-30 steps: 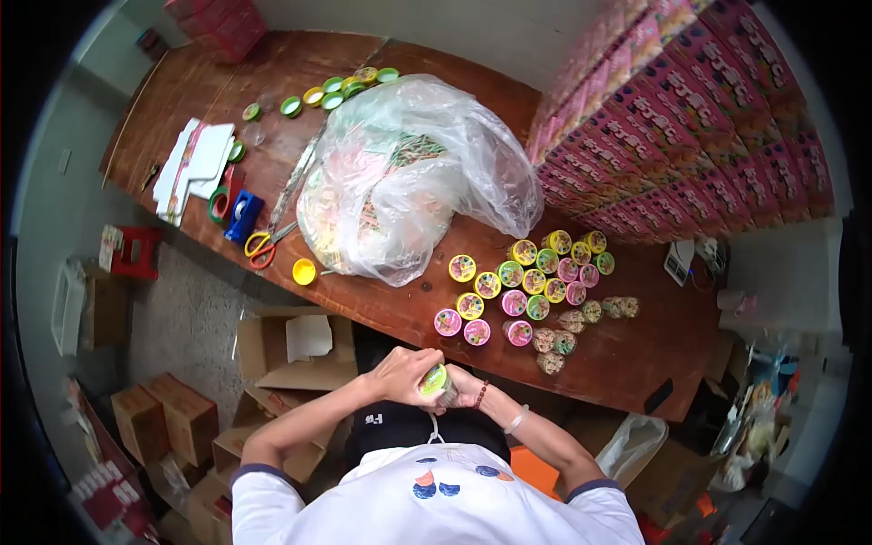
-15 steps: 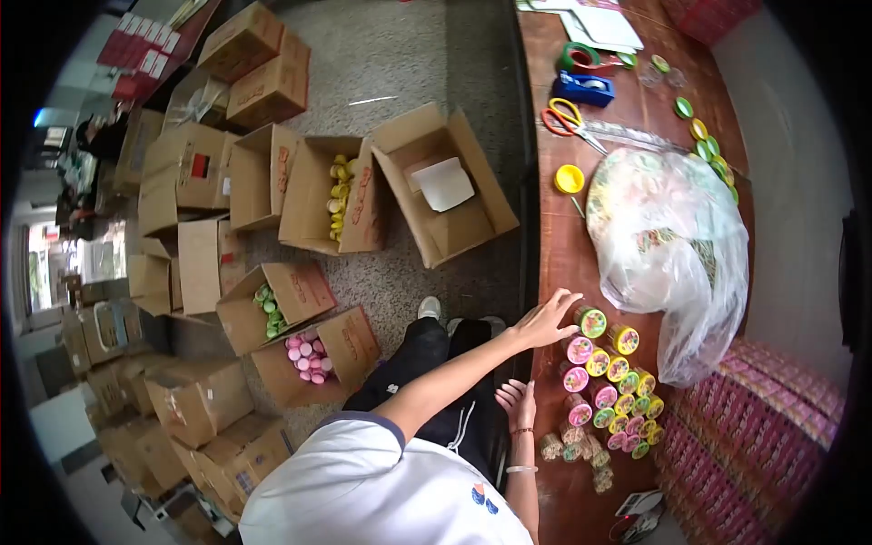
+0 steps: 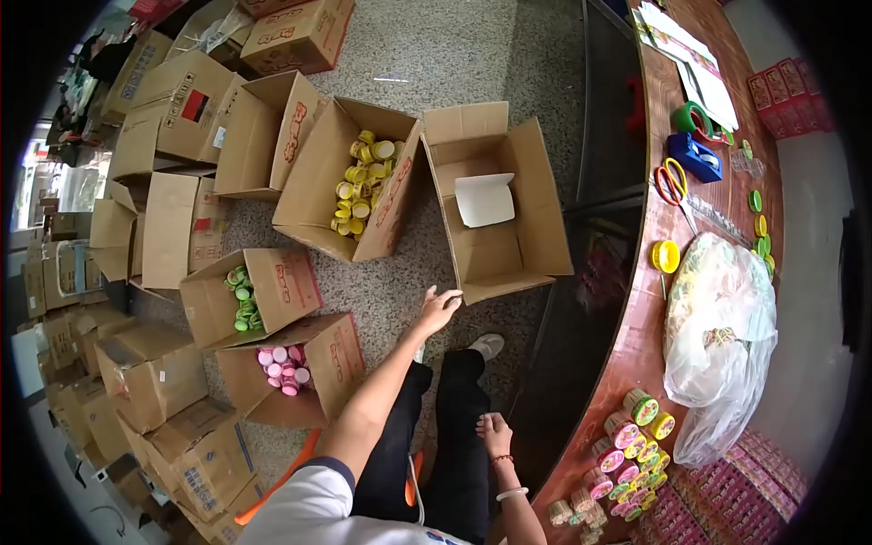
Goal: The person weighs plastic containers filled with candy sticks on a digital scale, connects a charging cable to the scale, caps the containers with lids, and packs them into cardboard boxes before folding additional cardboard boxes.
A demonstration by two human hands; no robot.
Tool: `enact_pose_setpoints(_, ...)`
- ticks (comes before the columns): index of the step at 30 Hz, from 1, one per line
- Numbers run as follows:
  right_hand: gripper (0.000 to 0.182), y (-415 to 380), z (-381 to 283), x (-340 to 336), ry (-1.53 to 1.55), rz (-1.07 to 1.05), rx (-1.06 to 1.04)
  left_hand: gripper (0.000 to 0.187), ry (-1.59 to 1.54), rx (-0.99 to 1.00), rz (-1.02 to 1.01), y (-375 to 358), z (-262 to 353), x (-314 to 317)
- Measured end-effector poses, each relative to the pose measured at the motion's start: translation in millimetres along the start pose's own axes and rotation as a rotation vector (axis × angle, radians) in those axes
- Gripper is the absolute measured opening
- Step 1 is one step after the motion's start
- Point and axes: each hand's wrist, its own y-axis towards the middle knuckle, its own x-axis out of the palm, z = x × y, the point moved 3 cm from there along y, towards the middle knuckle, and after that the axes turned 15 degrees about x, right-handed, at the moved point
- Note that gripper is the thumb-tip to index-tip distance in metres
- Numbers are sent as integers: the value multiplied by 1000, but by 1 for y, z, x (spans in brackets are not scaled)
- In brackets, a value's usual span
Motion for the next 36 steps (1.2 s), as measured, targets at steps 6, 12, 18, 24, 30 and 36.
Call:
enact_pose_setpoints(6, 11, 69, -228, 51, -443, 124, -805, 43, 176, -49, -42, 85, -38, 52)
enact_pose_setpoints(12, 36, 224, -380, 62, -759, 506, -937, 34, 57, 195, 75, 2, -71, 35)
enact_pose_setpoints(18, 38, 364, -386, 124, -1657, 757, -868, 44, 114, 83, -6, -109, -125, 40)
enact_pose_setpoints(24, 24, 432, -322, 156, -1449, 588, -829, 55, 84, 8, -134, -120, -102, 15)
enact_pose_setpoints(30, 33, 162, -291, 50, -935, 391, -1027, 73, 118, 73, 112, -117, 41, -41)
enact_pose_setpoints(36, 46, -164, -256, -99, -536, 244, -896, 105, 285, 398, -26, -79, 273, -125)
